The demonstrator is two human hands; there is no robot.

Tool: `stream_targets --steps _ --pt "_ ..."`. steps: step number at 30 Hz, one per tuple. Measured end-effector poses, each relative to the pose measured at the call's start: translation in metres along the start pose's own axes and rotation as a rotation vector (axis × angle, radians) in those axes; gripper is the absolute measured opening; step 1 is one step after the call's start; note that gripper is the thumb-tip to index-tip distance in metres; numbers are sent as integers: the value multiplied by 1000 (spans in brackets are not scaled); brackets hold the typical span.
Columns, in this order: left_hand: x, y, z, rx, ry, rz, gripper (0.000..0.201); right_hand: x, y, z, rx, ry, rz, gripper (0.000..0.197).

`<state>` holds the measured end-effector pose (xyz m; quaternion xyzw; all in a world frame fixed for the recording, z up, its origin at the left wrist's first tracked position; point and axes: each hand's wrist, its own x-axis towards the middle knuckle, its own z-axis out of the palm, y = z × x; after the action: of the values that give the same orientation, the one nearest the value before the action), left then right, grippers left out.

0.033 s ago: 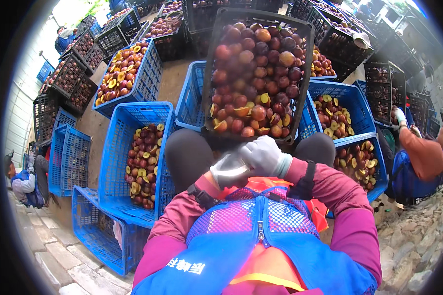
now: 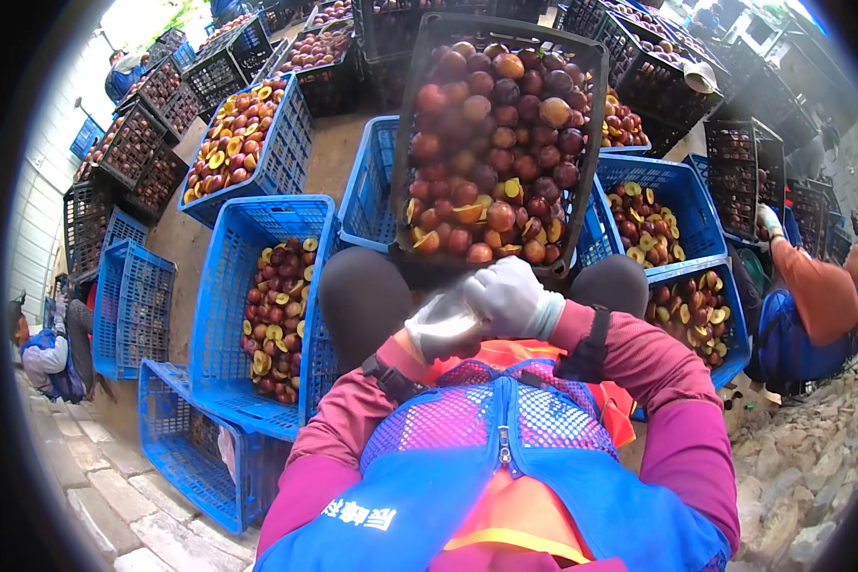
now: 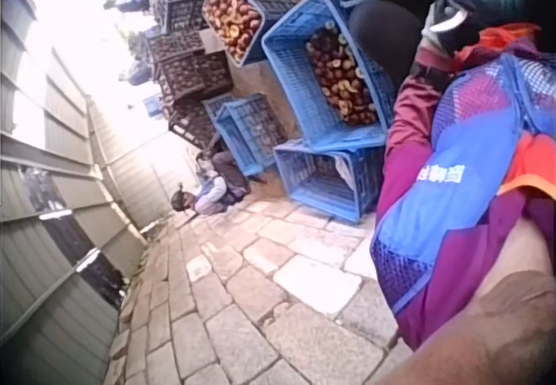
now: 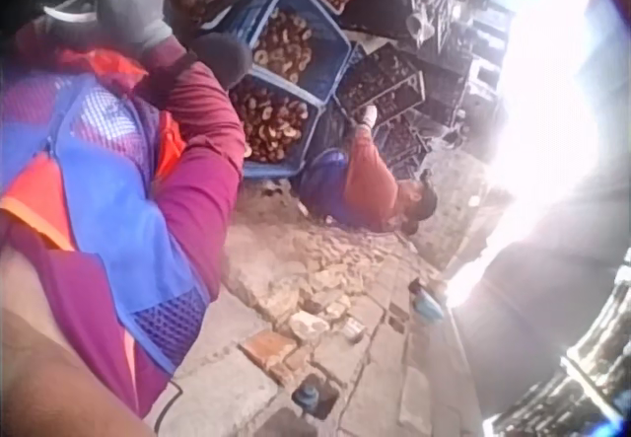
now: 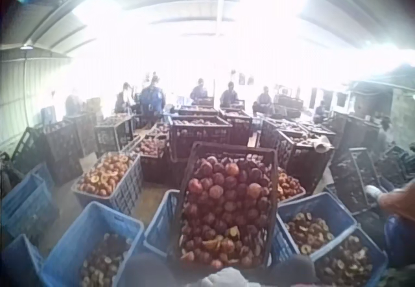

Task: The person is using a knife to cut plums in half and remove the pits while working in a large processing area.

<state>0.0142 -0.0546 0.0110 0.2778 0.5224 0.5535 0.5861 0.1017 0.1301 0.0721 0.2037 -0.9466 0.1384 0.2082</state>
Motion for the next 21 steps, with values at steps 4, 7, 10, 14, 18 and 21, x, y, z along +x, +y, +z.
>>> stream_targets --steps 4,7,10,14,18,21 --pt "-9 23 -2 -408 -72 261 30 37 -19 -4 350 300 349 38" --pt "-21 34 -3 -1069 -302 112 44 39 -20 -5 515 141 661 37" --pt "-41 43 13 -797 10 204 55 34 -31 3 494 156 656 33" --pt "-52 37 13 -830 -4 190 58 32 -47 4 591 159 645 34" --pt "-52 33 6 -713 -133 339 55 42 -45 -12 1264 187 1133 34" --pt "-46 32 4 -948 -212 313 50 41 -44 -21 1295 334 1082 36"
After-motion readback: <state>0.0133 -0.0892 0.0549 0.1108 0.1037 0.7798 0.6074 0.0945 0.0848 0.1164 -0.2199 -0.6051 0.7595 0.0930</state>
